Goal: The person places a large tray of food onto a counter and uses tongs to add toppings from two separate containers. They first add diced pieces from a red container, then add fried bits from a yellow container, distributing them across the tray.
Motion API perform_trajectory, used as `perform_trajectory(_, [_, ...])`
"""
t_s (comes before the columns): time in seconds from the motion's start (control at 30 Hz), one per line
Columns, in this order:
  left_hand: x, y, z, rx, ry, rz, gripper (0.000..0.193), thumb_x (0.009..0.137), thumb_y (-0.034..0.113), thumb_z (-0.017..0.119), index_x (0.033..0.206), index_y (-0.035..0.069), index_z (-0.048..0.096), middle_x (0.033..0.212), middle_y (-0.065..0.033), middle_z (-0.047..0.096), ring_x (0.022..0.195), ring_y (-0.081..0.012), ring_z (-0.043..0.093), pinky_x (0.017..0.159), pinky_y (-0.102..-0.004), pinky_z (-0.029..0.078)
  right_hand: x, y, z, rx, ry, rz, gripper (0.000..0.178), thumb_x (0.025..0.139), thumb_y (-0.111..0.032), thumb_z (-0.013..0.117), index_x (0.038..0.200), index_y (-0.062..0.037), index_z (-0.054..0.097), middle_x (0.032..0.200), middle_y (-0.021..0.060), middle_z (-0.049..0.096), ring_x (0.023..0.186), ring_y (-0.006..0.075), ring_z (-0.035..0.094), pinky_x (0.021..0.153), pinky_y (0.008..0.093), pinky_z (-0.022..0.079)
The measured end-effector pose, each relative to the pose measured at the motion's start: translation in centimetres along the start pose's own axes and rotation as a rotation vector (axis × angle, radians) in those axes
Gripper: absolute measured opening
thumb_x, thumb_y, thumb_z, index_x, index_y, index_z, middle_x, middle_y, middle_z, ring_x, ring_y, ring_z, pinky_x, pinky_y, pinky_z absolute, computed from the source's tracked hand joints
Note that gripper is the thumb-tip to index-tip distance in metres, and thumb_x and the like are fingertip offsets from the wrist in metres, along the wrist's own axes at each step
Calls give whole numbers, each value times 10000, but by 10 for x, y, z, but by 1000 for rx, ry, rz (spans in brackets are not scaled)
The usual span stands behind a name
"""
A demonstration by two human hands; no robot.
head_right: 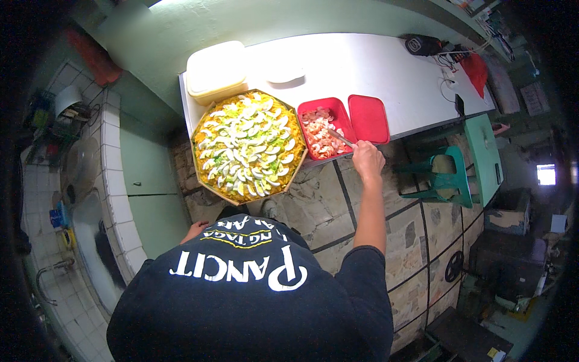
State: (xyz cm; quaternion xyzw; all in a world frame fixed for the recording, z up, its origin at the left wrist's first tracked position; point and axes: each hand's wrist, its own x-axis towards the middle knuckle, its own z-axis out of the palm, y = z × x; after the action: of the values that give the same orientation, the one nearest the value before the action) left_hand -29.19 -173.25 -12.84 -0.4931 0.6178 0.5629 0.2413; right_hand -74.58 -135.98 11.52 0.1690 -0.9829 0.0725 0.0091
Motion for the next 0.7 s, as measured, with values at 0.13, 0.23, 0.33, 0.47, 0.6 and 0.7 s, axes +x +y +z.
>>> perform_trajectory(0.13, [10,-15,0,-62,-3,2,406,925,246,525,1319,157,489,1087,-76,623,787,-213,620,683,-427,494,-4,1,-15,64,24,12,250,891,-309,546,926,-95,671,898,142,661,858,349,631,725,456,483])
perform_trajectory(0.23, [4,-13,1,-57,1,-17,405,926,247,523,1320,157,490,1091,-76,622,779,-217,624,697,-429,491,-4,-4,-25,140,67,9,248,893,-302,546,935,-94,673,899,145,660,862,349,629,724,444,482])
perform_trajectory(0.33, [0,-10,5,-50,23,-36,401,925,245,520,1315,159,494,1076,-73,625,753,-215,625,686,-421,487,-1,-4,-17,215,122,-47,248,894,-297,549,941,-87,673,895,149,659,862,349,629,723,432,483])
perform_trajectory(0.47, [2,-17,7,-124,57,-68,390,912,252,535,1290,161,511,1039,-61,637,708,-192,621,603,-388,465,5,-48,-3,440,158,-245,202,895,-230,582,961,-63,672,873,137,657,825,301,648,712,378,492])
perform_trajectory(0.6, [-5,-19,10,-213,75,-88,381,906,265,550,1274,172,523,1017,-41,637,694,-161,613,577,-355,450,-2,-127,24,589,148,-504,148,891,-234,599,951,-117,668,811,88,627,709,277,634,611,367,480])
perform_trajectory(0.7, [-14,-30,13,-254,86,-95,382,909,268,544,1278,175,516,997,-22,632,691,-143,605,563,-330,442,-5,-181,48,500,53,-638,178,901,-300,580,921,-150,673,804,49,630,674,264,633,581,369,489])
